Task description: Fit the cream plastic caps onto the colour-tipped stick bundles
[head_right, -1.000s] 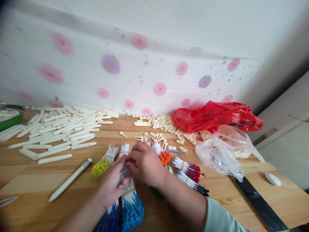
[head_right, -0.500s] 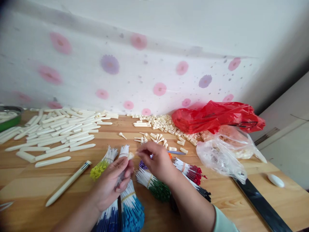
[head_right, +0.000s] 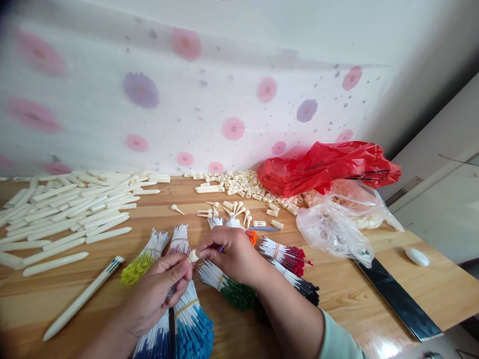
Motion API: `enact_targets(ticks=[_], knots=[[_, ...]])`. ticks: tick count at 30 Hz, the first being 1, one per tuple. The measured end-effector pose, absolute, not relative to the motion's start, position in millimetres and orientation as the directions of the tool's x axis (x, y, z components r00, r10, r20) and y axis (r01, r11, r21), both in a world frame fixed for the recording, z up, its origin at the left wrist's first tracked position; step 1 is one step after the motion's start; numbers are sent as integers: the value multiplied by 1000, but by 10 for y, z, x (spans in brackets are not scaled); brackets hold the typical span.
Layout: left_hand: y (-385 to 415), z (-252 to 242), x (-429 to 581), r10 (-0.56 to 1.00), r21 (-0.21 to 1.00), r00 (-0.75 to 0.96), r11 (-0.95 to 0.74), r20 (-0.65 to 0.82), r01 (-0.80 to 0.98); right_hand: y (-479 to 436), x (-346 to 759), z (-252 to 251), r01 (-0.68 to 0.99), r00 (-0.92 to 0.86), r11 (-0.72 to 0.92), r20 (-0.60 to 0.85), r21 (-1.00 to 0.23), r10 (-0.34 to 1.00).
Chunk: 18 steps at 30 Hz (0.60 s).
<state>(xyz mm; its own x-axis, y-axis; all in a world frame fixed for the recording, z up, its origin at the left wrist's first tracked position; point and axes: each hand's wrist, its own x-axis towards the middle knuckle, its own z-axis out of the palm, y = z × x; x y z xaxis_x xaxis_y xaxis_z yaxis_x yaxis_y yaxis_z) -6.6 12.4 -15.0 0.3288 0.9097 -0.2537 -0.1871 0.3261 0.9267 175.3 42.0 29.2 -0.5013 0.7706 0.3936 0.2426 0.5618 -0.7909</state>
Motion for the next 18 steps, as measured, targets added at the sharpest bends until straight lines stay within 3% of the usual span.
enact_targets(ticks=[4, 9, 15, 18], knots=[[132, -170, -74, 937, 974, 294, 217, -190, -65, 382, 1714, 266, 405, -505, 607, 387, -683, 772], [122, -219, -66, 930, 964, 305, 245, -203, -107, 363, 1622, 187, 566, -455, 636, 444, -525, 772], [112, -196, -37, 933, 958, 290, 259, -214, -125, 339, 1631, 214, 502, -496, 636, 407, -586, 767], [107, -194, -23, 927, 957, 297, 270, -230, -103, 345, 1621, 205, 595, -467, 591, 365, -544, 806]])
